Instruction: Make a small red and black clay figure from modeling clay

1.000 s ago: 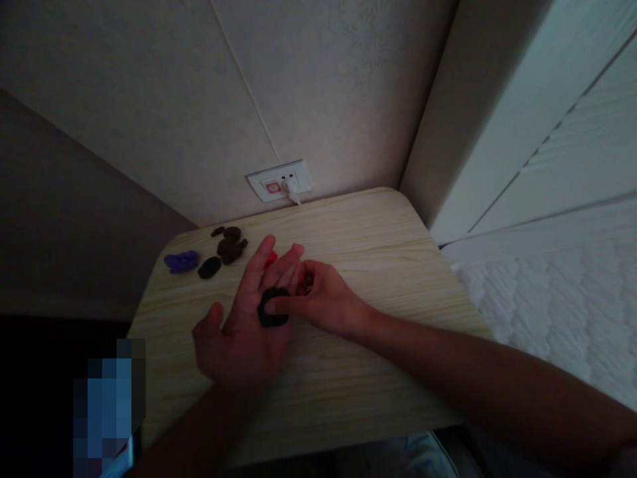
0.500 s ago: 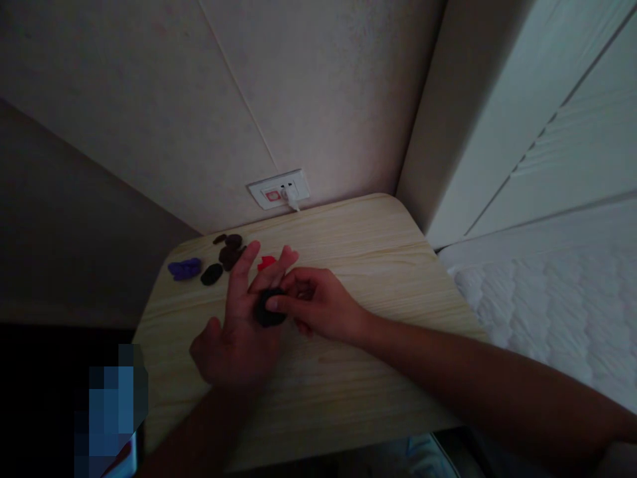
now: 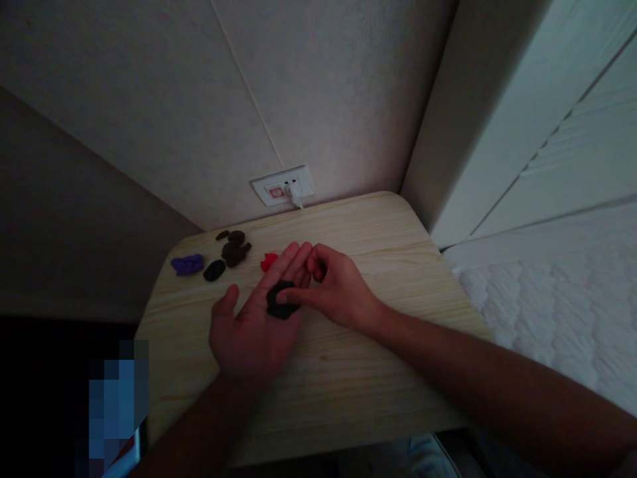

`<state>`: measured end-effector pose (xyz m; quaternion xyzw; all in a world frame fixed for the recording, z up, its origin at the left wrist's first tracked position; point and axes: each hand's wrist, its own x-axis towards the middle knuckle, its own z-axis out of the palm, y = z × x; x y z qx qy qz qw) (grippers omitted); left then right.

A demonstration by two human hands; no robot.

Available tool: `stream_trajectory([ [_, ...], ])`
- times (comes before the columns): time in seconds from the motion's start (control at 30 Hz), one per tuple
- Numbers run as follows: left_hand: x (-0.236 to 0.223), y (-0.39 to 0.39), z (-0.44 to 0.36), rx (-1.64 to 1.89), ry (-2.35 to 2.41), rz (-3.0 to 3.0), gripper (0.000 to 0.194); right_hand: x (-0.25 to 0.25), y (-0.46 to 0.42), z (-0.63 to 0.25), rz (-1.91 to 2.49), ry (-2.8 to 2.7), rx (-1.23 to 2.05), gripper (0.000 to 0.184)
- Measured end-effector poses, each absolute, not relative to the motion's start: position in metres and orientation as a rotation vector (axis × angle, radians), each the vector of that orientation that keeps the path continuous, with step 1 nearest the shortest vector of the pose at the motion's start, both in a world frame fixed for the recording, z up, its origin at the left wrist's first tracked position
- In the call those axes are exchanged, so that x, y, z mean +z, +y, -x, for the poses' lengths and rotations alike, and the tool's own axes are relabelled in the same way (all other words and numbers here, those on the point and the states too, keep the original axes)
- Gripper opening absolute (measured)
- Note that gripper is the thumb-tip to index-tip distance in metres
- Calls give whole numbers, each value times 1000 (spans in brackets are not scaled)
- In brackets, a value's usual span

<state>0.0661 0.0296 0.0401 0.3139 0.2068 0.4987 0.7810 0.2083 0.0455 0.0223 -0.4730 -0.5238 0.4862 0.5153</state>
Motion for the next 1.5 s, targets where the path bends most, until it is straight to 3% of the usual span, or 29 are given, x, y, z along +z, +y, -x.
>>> stream_trajectory([
  [0.17, 40, 30, -64, 1033, 407, -716, 74, 22, 44, -205, 1227, -1190, 1139, 66],
  [0.57, 41, 31, -61, 1001, 432, -748, 79, 18, 44, -202, 1260, -1193, 1146, 63],
  [0.93, 44, 39, -61, 1024, 467, -680, 77, 19, 43, -198, 1013, -1089, 1326, 54],
  [1.5, 42, 36, -62, 1017, 443, -678, 78, 15, 38, -193, 1092, -1084, 1213, 50],
])
